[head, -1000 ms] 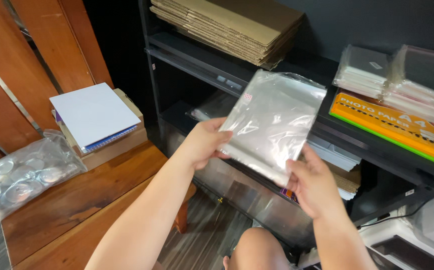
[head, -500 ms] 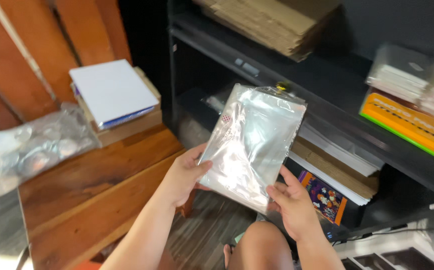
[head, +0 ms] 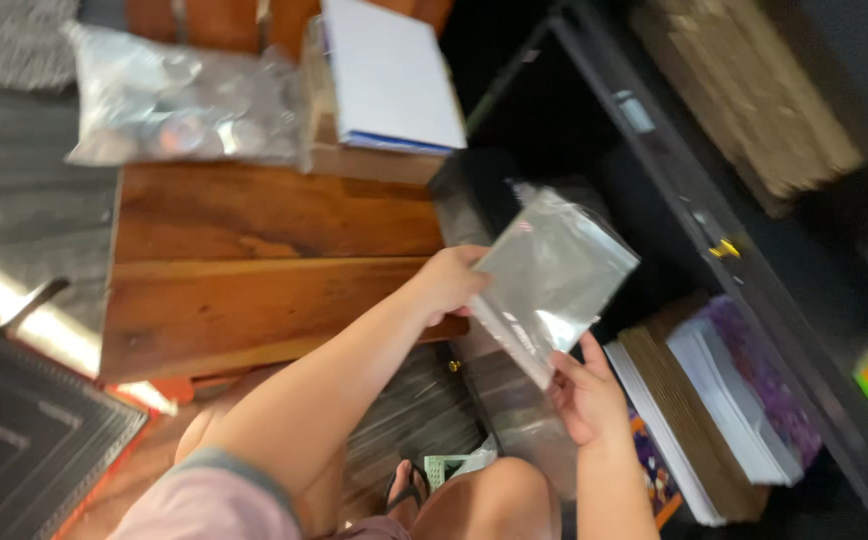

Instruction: The person organizes flat cardboard pieces and plastic-wrapped items on a black metal shelf. They repeatedly pick up and place cardboard pieces, then handle plastic-wrapped items, arranging them on the shelf.

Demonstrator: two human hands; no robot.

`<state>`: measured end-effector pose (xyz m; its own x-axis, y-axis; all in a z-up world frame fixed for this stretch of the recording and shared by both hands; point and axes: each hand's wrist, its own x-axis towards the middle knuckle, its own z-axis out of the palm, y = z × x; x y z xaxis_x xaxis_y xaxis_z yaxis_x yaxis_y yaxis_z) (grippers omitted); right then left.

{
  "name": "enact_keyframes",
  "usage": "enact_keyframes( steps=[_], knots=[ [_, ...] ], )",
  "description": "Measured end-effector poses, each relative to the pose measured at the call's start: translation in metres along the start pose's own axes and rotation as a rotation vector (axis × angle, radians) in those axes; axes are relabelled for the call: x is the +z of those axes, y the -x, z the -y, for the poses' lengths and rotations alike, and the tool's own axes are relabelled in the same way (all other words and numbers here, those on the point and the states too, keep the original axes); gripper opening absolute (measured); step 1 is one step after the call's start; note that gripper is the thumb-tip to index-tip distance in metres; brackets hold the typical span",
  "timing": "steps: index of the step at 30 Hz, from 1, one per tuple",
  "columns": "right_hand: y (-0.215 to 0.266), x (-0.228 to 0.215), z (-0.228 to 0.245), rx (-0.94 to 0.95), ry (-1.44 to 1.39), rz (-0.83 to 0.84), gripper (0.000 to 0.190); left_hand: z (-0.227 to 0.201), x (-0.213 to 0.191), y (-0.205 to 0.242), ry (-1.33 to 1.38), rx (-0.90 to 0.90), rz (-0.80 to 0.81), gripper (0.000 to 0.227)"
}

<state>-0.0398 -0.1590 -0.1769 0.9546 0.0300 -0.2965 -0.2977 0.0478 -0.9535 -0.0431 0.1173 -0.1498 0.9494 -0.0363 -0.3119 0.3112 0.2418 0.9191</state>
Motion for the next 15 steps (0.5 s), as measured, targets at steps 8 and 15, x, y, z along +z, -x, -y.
enact_keyframes(
  steps=[8,15],
  knots=[
    [-0.051,-0.004,-0.006,0.018,0.039,0.011,0.063,0.000,-0.002,-0.064,-0.061,0.000,-0.019,0.029],
    [-0.090,0.001,0.001,0.004,0.120,-0.071,0.063,-0.019,-0.005,-0.107,-0.026,-0.214,0.041,0.036]
  ],
)
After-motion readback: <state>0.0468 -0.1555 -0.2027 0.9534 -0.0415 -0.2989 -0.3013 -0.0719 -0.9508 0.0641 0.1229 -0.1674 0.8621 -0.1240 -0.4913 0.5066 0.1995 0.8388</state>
